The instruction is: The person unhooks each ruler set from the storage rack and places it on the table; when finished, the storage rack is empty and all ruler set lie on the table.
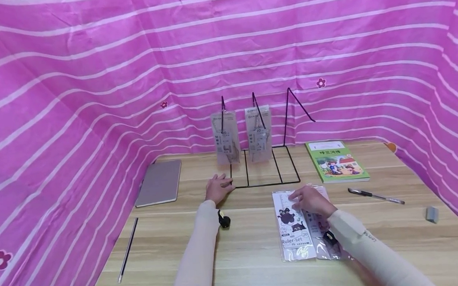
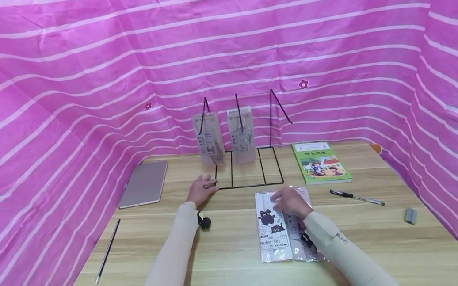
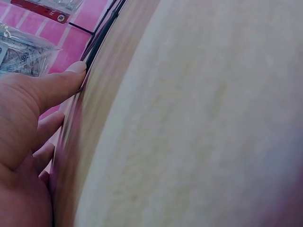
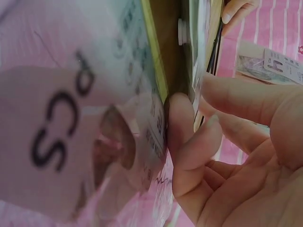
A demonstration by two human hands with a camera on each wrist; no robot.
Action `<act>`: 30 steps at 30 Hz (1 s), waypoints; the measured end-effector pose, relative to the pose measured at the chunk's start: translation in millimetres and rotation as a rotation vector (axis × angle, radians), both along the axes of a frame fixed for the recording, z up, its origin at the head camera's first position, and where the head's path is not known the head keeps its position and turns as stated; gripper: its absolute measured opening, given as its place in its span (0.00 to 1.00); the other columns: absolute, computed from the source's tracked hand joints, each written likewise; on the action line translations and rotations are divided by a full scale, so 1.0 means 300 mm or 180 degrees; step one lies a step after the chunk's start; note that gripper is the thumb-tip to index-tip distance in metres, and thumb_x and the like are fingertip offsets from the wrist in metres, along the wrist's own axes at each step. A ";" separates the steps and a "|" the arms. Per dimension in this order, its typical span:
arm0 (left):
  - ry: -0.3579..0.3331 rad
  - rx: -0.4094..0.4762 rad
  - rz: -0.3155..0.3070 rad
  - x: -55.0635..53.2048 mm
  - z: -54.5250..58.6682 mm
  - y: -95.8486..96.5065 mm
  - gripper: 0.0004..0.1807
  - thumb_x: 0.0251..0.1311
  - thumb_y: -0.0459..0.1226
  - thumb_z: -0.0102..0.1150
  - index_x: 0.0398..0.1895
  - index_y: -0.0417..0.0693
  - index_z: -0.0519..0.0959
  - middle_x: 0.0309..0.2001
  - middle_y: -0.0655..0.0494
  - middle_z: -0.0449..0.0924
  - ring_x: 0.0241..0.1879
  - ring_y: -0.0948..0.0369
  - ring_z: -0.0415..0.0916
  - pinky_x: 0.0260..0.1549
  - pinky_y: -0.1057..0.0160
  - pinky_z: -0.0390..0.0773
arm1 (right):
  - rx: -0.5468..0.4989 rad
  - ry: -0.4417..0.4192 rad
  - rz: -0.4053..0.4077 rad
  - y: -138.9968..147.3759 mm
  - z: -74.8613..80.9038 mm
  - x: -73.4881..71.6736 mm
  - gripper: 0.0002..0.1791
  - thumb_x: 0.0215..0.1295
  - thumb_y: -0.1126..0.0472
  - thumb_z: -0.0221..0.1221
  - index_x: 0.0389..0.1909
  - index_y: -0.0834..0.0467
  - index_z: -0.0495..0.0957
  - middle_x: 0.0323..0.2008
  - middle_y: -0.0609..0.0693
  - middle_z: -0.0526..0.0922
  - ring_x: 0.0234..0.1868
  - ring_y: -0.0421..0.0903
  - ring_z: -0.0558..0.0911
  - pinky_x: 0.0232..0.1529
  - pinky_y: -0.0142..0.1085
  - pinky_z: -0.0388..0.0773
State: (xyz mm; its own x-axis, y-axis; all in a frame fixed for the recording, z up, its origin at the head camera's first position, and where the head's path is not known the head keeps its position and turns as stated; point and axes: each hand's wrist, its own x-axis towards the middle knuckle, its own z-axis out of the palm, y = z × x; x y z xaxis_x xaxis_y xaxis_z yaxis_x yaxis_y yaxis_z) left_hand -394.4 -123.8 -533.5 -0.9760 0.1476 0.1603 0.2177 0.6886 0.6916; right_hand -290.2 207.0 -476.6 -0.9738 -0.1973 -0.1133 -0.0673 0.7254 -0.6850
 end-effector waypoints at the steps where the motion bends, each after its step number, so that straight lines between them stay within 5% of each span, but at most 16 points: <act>1: 0.0011 0.0040 -0.0014 0.002 0.000 -0.002 0.21 0.60 0.45 0.69 0.55 0.48 0.84 0.70 0.43 0.70 0.76 0.38 0.53 0.76 0.40 0.44 | 0.0003 0.0007 0.0009 0.001 0.000 0.000 0.18 0.53 0.70 0.70 0.47 0.66 0.85 0.45 0.65 0.86 0.42 0.53 0.85 0.44 0.47 0.84; 7: 0.0149 0.0202 -0.0111 0.007 -0.010 -0.016 0.21 0.59 0.50 0.69 0.53 0.52 0.86 0.68 0.43 0.73 0.75 0.37 0.54 0.77 0.42 0.43 | -0.0029 -0.0039 0.0042 0.010 0.001 -0.002 0.18 0.53 0.68 0.70 0.47 0.64 0.85 0.48 0.64 0.86 0.45 0.56 0.85 0.47 0.49 0.83; 13: 0.0035 0.0141 -0.0036 0.006 0.001 -0.003 0.20 0.60 0.42 0.69 0.53 0.45 0.85 0.69 0.41 0.70 0.76 0.37 0.52 0.76 0.40 0.44 | -0.0108 -0.0106 -0.0046 0.032 0.041 -0.044 0.24 0.60 0.62 0.68 0.58 0.62 0.80 0.47 0.63 0.84 0.42 0.53 0.82 0.42 0.46 0.82; 17: 0.0025 0.0078 0.0032 0.013 0.009 0.002 0.20 0.59 0.42 0.70 0.54 0.46 0.85 0.69 0.42 0.71 0.76 0.38 0.53 0.76 0.40 0.45 | -0.0351 0.0279 -0.0017 0.040 0.082 -0.117 0.27 0.66 0.59 0.65 0.64 0.63 0.75 0.44 0.61 0.83 0.42 0.53 0.81 0.40 0.40 0.82; 24: 0.0076 0.0092 0.0041 0.022 -0.001 0.007 0.19 0.59 0.43 0.70 0.53 0.47 0.85 0.68 0.42 0.72 0.75 0.37 0.55 0.75 0.39 0.47 | -0.0994 0.1130 0.0041 0.012 0.143 -0.266 0.23 0.69 0.61 0.63 0.62 0.65 0.76 0.55 0.66 0.81 0.52 0.58 0.80 0.46 0.30 0.80; 30: 0.0091 0.0064 0.0009 0.016 0.003 0.003 0.20 0.59 0.43 0.70 0.53 0.47 0.85 0.68 0.42 0.72 0.75 0.37 0.54 0.75 0.39 0.47 | -0.1416 0.1388 0.0144 -0.038 0.200 -0.356 0.24 0.69 0.65 0.62 0.65 0.65 0.74 0.60 0.67 0.77 0.59 0.59 0.75 0.54 0.32 0.75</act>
